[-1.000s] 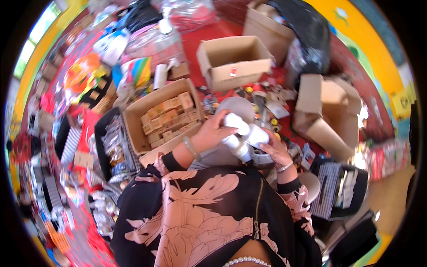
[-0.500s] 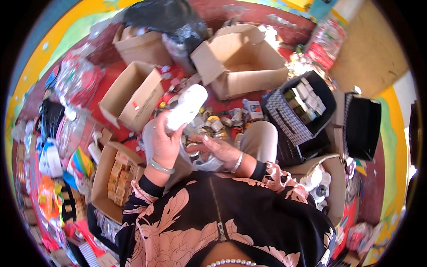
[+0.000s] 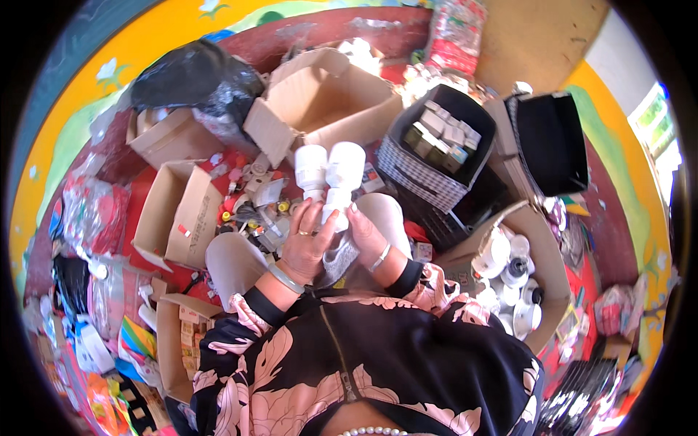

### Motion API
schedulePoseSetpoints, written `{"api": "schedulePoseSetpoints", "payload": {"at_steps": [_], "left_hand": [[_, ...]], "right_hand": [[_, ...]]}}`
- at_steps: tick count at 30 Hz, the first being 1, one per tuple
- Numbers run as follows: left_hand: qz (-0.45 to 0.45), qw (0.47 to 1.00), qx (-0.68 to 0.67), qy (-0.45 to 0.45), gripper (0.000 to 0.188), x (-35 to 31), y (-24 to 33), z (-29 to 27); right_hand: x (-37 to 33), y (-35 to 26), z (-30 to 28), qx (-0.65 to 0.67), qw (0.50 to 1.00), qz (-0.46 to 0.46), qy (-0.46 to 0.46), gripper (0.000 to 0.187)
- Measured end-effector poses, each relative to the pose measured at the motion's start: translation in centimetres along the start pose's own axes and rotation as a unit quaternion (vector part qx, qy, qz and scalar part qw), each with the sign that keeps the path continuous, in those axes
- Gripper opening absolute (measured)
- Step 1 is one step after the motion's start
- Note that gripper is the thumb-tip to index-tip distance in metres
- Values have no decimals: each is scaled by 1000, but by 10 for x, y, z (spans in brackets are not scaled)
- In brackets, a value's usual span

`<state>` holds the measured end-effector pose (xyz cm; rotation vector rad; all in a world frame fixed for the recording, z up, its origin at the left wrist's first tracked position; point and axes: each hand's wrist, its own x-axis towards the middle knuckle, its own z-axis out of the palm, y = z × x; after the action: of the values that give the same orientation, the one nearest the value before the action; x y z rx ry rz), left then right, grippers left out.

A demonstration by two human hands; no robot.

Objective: The person sits on the floor and wipes a white cylindrical object with a gray cloth. They rotate the object to clean different sides, then place it into a black basket. The person then picks up another similar white object and continues wiping it.

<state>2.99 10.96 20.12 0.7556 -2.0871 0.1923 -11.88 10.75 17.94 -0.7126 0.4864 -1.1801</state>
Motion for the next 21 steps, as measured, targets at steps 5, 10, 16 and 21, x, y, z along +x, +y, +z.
{"api": "schedulePoseSetpoints", "payload": {"at_steps": [5,10,16,21], "left_hand": [[14,999,-52,6,66,17,19,25],[77,991,-104,-36,60,29,30,50],[145,970,-189,-52,51,47,45,87],[163,948,-265,-68,50,63,65,114]], "right_hand": [[-10,-40,-10,-132,990,-54,-6,70],[-35,-57,-29,-166,977,-132,-14,70],[-57,-71,-57,-19,990,-117,71,62],[-80,-94,-79,25,992,-85,88,72]]}}
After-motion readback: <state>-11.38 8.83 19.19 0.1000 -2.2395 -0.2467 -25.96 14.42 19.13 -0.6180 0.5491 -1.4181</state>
